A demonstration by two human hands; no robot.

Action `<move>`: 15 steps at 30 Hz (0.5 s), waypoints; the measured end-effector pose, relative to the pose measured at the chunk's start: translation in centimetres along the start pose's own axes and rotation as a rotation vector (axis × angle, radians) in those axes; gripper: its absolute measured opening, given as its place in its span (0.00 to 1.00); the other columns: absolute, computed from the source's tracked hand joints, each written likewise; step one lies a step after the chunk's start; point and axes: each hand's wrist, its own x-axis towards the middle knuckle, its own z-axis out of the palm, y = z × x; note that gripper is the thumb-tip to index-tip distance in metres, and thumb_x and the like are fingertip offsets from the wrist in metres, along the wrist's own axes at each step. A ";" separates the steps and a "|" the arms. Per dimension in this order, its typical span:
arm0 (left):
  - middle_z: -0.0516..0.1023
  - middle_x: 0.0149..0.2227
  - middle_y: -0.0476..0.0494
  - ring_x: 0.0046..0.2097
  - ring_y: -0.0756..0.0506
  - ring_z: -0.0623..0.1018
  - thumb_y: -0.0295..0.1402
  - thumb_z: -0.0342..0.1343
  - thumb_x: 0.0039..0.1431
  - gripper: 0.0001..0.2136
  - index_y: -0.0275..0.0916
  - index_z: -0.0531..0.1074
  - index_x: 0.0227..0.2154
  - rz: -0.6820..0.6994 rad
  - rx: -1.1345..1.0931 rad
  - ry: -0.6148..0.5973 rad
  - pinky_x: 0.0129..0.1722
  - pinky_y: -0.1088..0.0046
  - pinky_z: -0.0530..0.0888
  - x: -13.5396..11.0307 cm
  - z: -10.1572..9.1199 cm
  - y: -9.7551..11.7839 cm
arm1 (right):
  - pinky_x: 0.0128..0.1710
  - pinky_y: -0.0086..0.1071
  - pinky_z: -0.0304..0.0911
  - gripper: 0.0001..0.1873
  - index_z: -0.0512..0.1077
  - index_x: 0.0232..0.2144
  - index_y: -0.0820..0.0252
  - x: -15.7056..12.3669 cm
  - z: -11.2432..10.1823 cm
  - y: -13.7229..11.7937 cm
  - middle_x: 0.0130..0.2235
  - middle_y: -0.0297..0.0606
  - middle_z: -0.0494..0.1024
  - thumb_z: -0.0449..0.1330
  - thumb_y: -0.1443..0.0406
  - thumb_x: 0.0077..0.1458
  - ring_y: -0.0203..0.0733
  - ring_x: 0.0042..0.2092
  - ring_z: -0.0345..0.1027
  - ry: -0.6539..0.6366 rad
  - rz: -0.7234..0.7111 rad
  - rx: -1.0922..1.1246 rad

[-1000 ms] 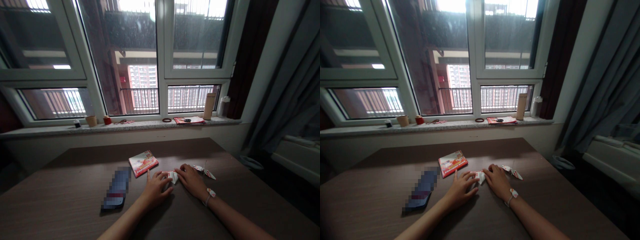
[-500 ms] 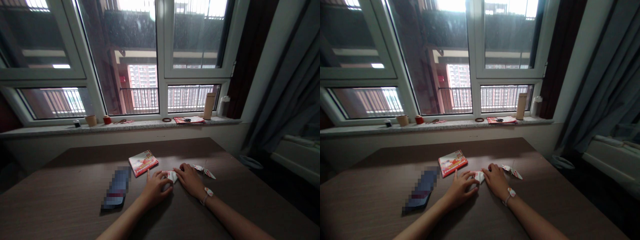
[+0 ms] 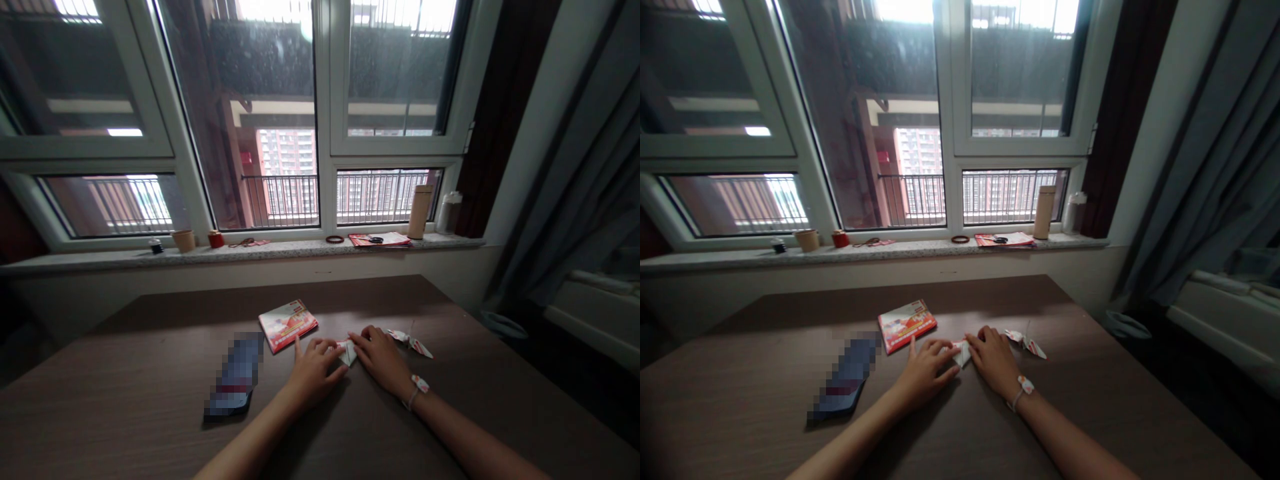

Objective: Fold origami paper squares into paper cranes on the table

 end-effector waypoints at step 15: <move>0.69 0.55 0.48 0.58 0.38 0.62 0.45 0.49 0.61 0.18 0.56 0.65 0.54 -0.011 0.002 0.008 0.60 0.36 0.41 0.1 0.4 -0.1 | 0.46 0.35 0.58 0.09 0.73 0.38 0.54 0.0 -0.4 -0.4 0.42 0.38 0.73 0.53 0.64 0.61 0.44 0.46 0.65 0.036 -0.016 0.057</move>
